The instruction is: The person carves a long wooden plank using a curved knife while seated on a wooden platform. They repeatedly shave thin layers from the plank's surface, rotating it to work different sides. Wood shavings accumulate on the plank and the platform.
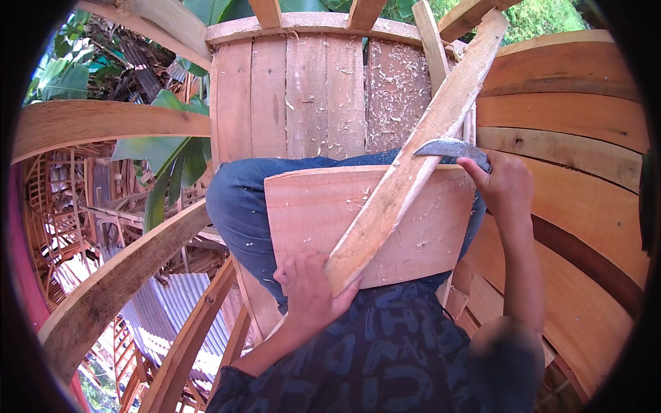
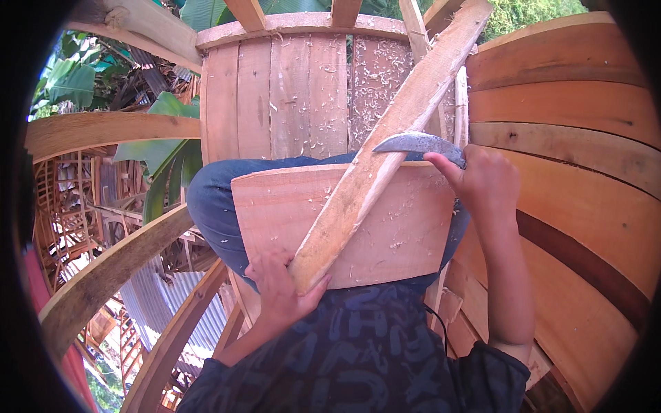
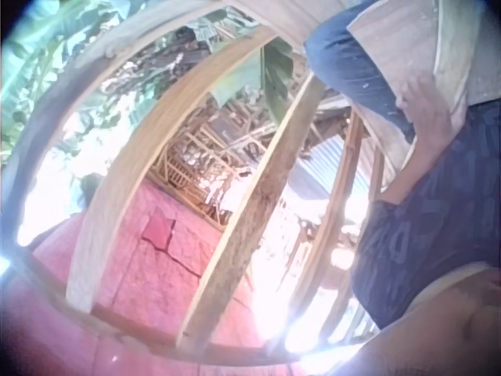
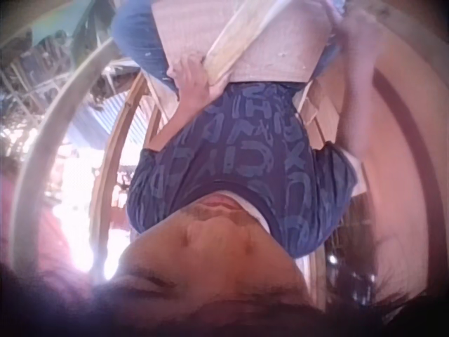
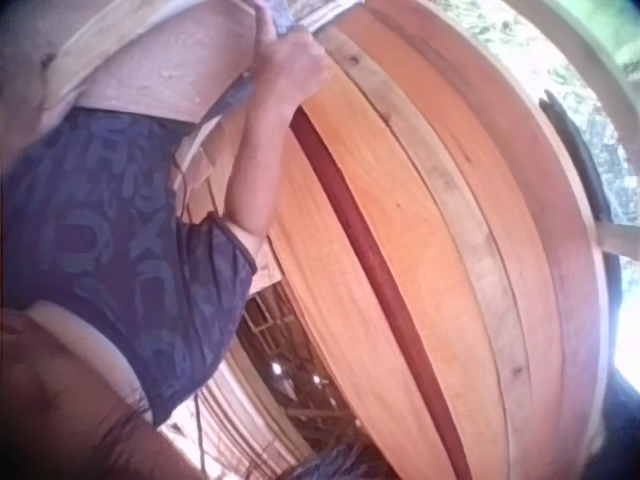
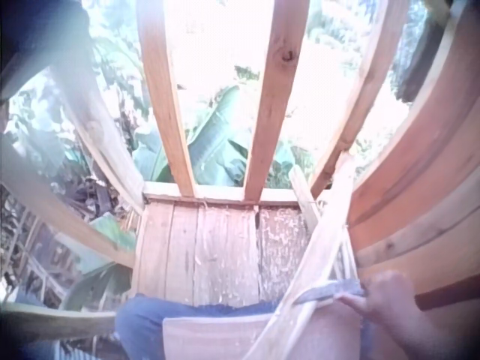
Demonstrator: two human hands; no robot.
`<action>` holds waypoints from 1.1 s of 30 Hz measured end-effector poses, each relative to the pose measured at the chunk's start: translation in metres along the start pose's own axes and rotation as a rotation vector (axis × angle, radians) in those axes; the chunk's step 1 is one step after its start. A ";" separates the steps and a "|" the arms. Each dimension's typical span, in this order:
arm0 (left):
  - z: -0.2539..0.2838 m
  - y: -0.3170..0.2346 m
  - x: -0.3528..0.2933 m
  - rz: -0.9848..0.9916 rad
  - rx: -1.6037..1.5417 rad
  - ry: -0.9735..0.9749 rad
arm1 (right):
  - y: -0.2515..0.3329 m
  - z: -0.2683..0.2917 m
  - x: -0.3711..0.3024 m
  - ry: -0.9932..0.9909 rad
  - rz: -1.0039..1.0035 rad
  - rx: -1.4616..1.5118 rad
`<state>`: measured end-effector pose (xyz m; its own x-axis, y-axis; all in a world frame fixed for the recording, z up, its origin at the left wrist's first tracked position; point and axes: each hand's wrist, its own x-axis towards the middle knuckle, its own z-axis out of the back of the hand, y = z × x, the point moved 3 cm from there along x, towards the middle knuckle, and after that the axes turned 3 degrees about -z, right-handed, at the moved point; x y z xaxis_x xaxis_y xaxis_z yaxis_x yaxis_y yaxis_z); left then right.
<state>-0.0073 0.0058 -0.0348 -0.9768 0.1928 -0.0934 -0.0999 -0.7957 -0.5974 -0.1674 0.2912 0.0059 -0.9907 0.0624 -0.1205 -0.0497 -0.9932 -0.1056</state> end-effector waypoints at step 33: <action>-0.004 -0.001 0.001 -0.009 0.054 -0.014 | 0.009 -0.004 -0.003 0.096 0.100 0.108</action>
<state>-0.0079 0.0088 -0.0377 -0.9784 0.1920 -0.0764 -0.1184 -0.8238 -0.5544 -0.1642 0.2825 0.0015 -0.9751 -0.0334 -0.2192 0.0302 -0.9994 0.0177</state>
